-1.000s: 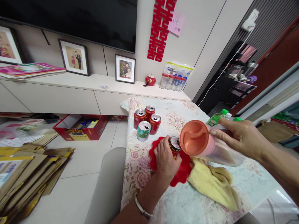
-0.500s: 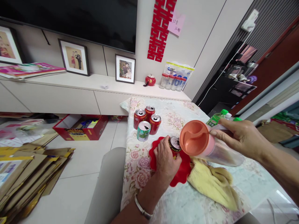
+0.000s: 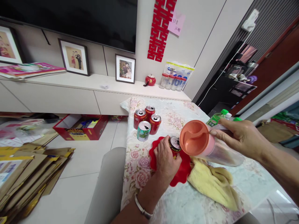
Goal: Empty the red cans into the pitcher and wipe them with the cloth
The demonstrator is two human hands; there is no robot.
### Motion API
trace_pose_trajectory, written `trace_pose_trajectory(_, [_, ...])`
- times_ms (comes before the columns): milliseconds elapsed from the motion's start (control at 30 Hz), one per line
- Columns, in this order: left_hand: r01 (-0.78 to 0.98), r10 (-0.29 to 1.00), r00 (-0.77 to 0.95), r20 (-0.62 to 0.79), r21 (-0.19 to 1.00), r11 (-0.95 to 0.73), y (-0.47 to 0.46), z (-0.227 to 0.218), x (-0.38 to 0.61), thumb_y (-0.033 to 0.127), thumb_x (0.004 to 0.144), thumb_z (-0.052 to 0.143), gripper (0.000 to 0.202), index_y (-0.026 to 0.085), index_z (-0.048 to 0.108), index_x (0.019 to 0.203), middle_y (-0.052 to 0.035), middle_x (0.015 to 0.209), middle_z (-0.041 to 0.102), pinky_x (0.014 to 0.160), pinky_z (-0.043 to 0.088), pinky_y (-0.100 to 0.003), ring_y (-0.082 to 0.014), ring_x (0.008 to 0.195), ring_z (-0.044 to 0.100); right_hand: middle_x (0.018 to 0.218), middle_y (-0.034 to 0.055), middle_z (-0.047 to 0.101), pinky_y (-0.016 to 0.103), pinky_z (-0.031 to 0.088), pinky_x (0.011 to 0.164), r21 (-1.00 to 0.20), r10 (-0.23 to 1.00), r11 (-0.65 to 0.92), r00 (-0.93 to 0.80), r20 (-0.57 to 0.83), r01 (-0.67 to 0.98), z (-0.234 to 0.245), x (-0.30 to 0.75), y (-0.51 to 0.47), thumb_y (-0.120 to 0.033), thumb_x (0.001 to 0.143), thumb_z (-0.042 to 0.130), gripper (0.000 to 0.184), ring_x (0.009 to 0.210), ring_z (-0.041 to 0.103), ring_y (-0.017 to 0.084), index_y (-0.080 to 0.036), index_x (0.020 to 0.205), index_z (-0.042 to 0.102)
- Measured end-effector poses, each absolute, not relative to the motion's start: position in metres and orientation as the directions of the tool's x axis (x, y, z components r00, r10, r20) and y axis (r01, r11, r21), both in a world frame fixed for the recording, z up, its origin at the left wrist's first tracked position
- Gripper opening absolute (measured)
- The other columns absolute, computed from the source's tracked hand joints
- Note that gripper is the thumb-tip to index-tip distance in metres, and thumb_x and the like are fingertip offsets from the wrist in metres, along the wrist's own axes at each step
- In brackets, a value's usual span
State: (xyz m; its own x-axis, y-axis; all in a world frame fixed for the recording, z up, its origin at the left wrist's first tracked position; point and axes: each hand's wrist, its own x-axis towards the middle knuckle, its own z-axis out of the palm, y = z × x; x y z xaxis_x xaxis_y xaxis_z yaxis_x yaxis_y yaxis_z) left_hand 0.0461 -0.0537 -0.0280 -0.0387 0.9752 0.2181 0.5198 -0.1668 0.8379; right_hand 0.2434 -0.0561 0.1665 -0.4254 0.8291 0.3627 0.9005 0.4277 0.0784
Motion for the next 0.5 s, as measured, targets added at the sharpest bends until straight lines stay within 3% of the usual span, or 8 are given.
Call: trace_pose_trajectory(500, [0.525, 0.973, -0.041, 0.228, 0.834, -0.173, -0.0547, -0.0287, 0.0466, 0.013, 0.076, 0.066, 0.073, 0.019, 0.042, 0.145, -0.018, 0.146, 0.063, 0.112, 0.043, -0.059, -0.0383, 0.138, 0.057, 0.054, -0.0065, 0.041, 0.028, 0.029, 0.053, 0.053, 0.834, 0.428, -0.417, 0.36, 0.902, 0.1665, 0.2453, -0.0555, -0.07, 0.103, 0.044, 0.056, 0.048, 0.037, 0.012, -0.024, 0.071, 0.046])
